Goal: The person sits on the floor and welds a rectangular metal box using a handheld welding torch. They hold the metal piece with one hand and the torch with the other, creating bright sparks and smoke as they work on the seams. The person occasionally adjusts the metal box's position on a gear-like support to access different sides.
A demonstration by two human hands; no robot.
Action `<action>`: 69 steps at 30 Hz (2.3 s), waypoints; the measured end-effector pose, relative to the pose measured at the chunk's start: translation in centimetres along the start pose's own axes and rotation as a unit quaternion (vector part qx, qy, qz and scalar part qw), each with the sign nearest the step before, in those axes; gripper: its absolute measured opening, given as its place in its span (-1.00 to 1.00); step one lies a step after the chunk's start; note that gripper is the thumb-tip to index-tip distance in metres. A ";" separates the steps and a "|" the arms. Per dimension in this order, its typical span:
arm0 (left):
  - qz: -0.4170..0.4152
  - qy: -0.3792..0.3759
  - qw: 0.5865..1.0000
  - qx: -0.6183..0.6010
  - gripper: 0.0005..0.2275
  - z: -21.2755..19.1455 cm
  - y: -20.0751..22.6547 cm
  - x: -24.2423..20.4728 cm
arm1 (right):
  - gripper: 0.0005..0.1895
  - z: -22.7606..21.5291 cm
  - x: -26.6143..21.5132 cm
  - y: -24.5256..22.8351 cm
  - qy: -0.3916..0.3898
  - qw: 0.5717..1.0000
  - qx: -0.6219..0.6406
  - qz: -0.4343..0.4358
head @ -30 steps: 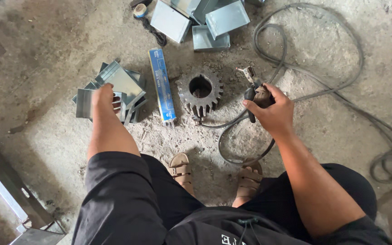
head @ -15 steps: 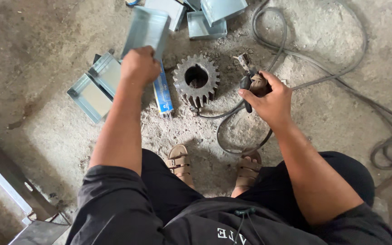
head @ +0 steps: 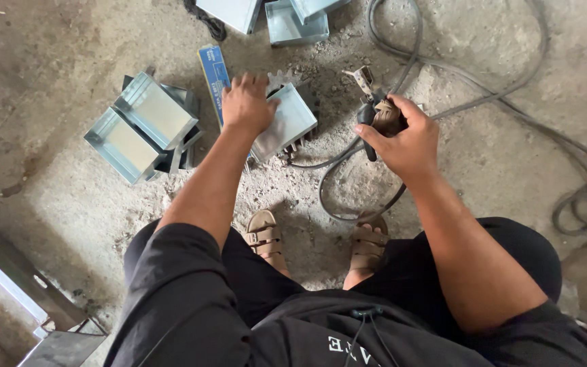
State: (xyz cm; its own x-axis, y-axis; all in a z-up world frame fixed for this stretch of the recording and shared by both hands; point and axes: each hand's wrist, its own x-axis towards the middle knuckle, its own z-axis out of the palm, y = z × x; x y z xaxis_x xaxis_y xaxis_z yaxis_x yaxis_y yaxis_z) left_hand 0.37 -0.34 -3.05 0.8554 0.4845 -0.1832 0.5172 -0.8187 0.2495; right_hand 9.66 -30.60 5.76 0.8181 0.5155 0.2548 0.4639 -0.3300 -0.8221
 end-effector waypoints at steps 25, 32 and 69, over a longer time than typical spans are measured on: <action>0.090 0.258 0.950 0.151 -0.79 2.1 -5.2 4.1 | -0.31 -0.9 -0.6 0.0 -0.007 1.000 0.001 0.003; 0.120 0.343 0.916 0.167 -0.81 2.7 -6.1 5.5 | -0.28 -1.7 -0.5 0.4 0.000 0.999 -0.023 0.025; 0.190 0.272 0.923 0.195 -0.72 2.4 -3.4 9.2 | -0.47 -5.5 -0.4 -0.2 0.028 0.997 0.046 0.051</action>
State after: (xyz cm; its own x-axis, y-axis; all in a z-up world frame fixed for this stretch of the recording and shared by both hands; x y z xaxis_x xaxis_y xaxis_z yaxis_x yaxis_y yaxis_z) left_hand 6.37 6.16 -7.91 0.9158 0.1355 0.3780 0.2174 -0.9588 -0.1830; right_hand 11.10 -35.10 8.66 0.8778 0.4382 0.1937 0.3472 -0.3032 -0.8874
